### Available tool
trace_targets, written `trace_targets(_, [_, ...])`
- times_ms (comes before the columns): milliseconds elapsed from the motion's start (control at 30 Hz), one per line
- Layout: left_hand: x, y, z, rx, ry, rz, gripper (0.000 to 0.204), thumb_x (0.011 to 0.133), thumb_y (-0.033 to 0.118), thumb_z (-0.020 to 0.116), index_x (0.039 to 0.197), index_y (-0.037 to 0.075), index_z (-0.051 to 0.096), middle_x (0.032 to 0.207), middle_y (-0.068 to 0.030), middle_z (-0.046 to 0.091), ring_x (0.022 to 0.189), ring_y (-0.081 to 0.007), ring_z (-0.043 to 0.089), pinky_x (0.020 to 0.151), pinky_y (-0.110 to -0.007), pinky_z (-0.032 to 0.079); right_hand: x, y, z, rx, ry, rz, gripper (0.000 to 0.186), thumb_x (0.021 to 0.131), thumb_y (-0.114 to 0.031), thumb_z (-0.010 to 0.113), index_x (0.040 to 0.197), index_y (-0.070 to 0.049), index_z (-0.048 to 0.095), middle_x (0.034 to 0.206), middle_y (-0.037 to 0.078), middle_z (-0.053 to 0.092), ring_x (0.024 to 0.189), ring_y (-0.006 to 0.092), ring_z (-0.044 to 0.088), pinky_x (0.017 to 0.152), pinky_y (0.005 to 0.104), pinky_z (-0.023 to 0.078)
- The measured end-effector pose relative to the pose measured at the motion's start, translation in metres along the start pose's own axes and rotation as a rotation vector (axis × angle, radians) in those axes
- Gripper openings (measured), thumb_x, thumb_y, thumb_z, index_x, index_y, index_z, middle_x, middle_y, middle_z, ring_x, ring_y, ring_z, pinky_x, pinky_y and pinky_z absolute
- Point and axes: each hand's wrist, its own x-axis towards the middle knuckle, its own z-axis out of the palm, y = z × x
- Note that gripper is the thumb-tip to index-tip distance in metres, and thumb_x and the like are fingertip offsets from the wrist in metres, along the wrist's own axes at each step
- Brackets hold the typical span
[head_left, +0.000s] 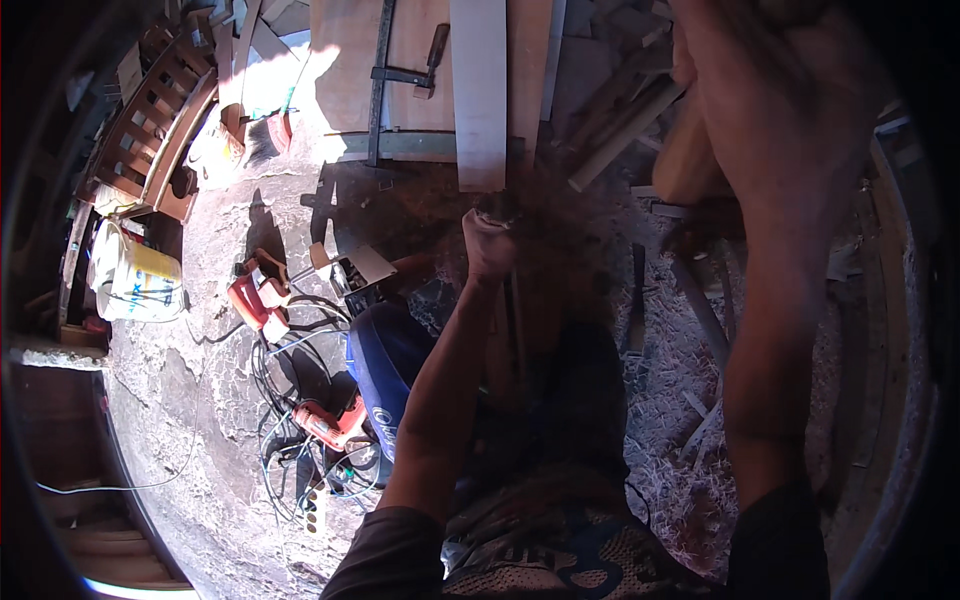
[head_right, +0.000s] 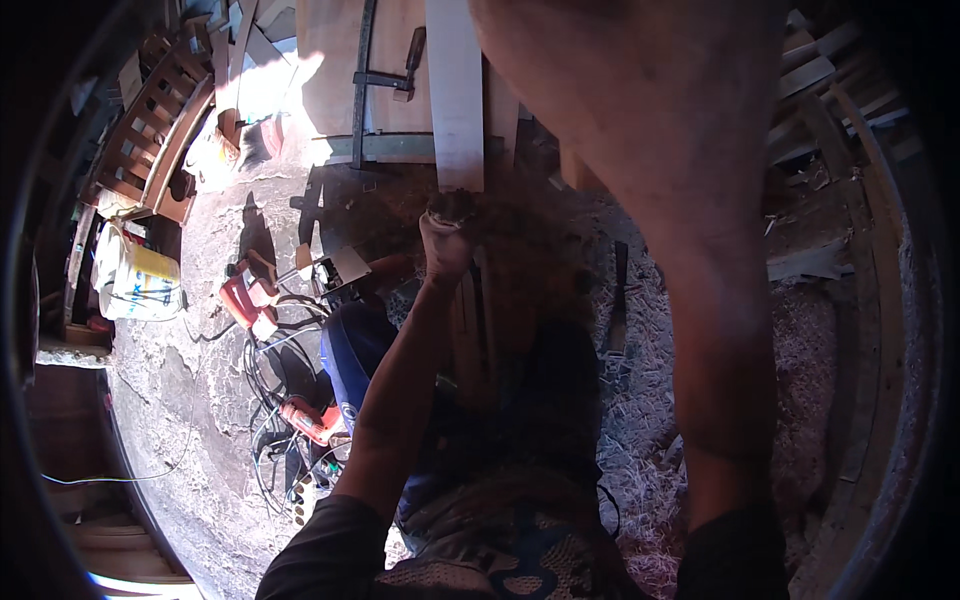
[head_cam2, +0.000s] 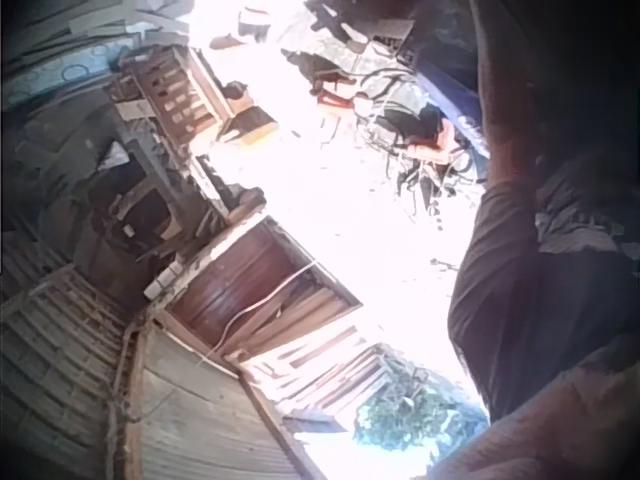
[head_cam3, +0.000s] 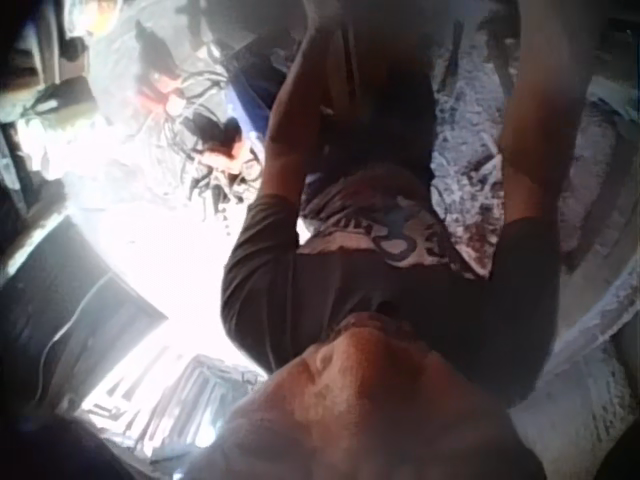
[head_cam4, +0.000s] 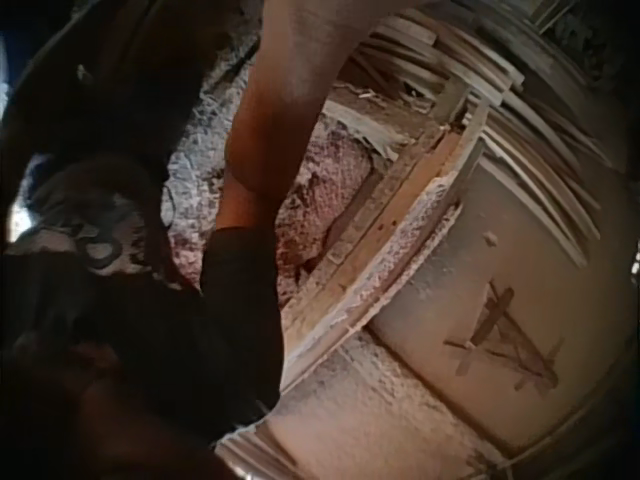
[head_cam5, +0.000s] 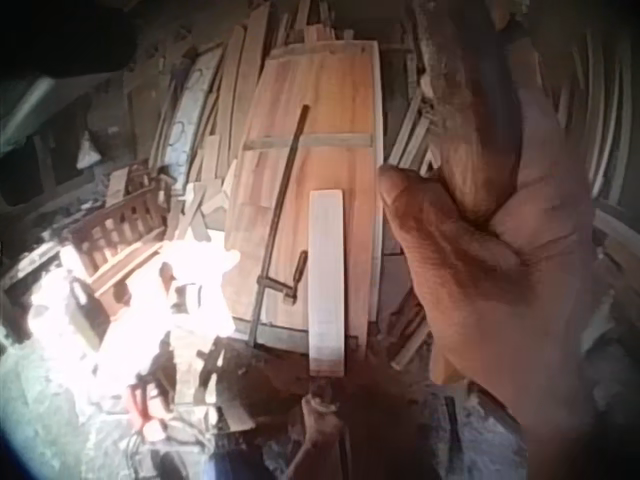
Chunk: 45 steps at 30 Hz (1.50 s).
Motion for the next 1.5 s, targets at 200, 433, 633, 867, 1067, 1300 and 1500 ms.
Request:
trace_targets(200, [-0.008,0.034,0.012,-0.009,-0.017,0.24,0.024,0.084,0.009,0.07,0.106,0.001,0.071,0.103,-0.0059,0.072,0.094,-0.0156,0.066,0.083,-0.032,0.054,-0.164,0.041,0.057,-0.219,-0.821,0.194,0.049,0.082,-0.004,0.066,0.128,0.001,0.048,0.105,0.03,0.065,0.092,0.045,0.068,0.08,0.0531,0.056])
trace_targets(433, [0.037,-0.007,-0.009,0.141,0.038,-0.12,0.012,0.083,0.009,0.074,0.093,0.001,0.075,0.086,-0.0052,0.076,0.078,-0.0117,0.068,0.071,-0.03,0.054,-0.052,-0.012,0.0,0.162,-0.532,0.232,0.047,0.084,-0.009,0.071,0.125,-0.001,0.05,0.094,0.022,0.069,0.082,0.0387,0.072,0.069,0.0466,0.056])
trace_targets(633, [0.032,-0.004,0.017,0.122,0.073,-0.073,0.011,0.088,0.013,0.07,0.088,0.002,0.071,0.081,0.0,0.071,0.078,-0.0101,0.066,0.068,-0.029,0.053,0.037,-0.002,-0.005,0.144,0.093,0.32,0.044,0.093,-0.02,0.071,0.129,-0.006,0.052,0.071,0.007,0.061,0.059,0.0174,0.059,0.061,0.0321,0.051])
trace_targets(867, [-0.02,0.01,0.027,0.083,0.162,0.131,0.013,0.083,0.01,0.069,0.092,0.001,0.067,0.086,-0.005,0.07,0.079,-0.0122,0.066,0.072,-0.03,0.053,-0.158,0.058,0.042,-0.077,-0.799,0.351,0.053,0.081,-0.01,0.068,0.13,-0.002,0.048,0.096,0.028,0.068,0.097,0.046,0.067,0.085,0.0537,0.052])
trace_targets(1067, [0.0,-0.005,0.009,0.2,0.263,-0.185,0.007,0.083,0.009,0.069,0.082,0.002,0.068,0.079,0.0008,0.069,0.075,-0.0101,0.063,0.069,-0.028,0.052,-0.032,0.009,0.0,0.103,-0.258,0.151,0.047,0.088,-0.014,0.072,0.129,-0.004,0.051,0.081,0.017,0.067,0.076,0.0369,0.071,0.071,0.0465,0.053])
trace_targets(1300, [0.003,0.008,0.015,0.046,0.295,-0.094,0.014,0.081,0.012,0.073,0.088,0.002,0.067,0.081,-0.0049,0.069,0.075,-0.0115,0.064,0.067,-0.031,0.052,-0.091,0.04,0.065,-0.223,-0.546,0.141,0.04,0.084,-0.008,0.066,0.12,0.0,0.049,0.088,0.025,0.068,0.08,0.0457,0.069,0.074,0.0517,0.054])
trace_targets(1500, [-0.092,0.068,0.018,0.321,0.209,-0.044,0.02,0.078,0.01,0.076,0.092,0.001,0.064,0.086,-0.0058,0.069,0.079,-0.0109,0.064,0.071,-0.032,0.052,-0.197,0.047,0.028,0.04,-0.907,0.661,0.065,0.081,-0.011,0.068,0.142,-0.003,0.045,0.107,0.03,0.068,0.1,0.0471,0.067,0.084,0.0516,0.054])
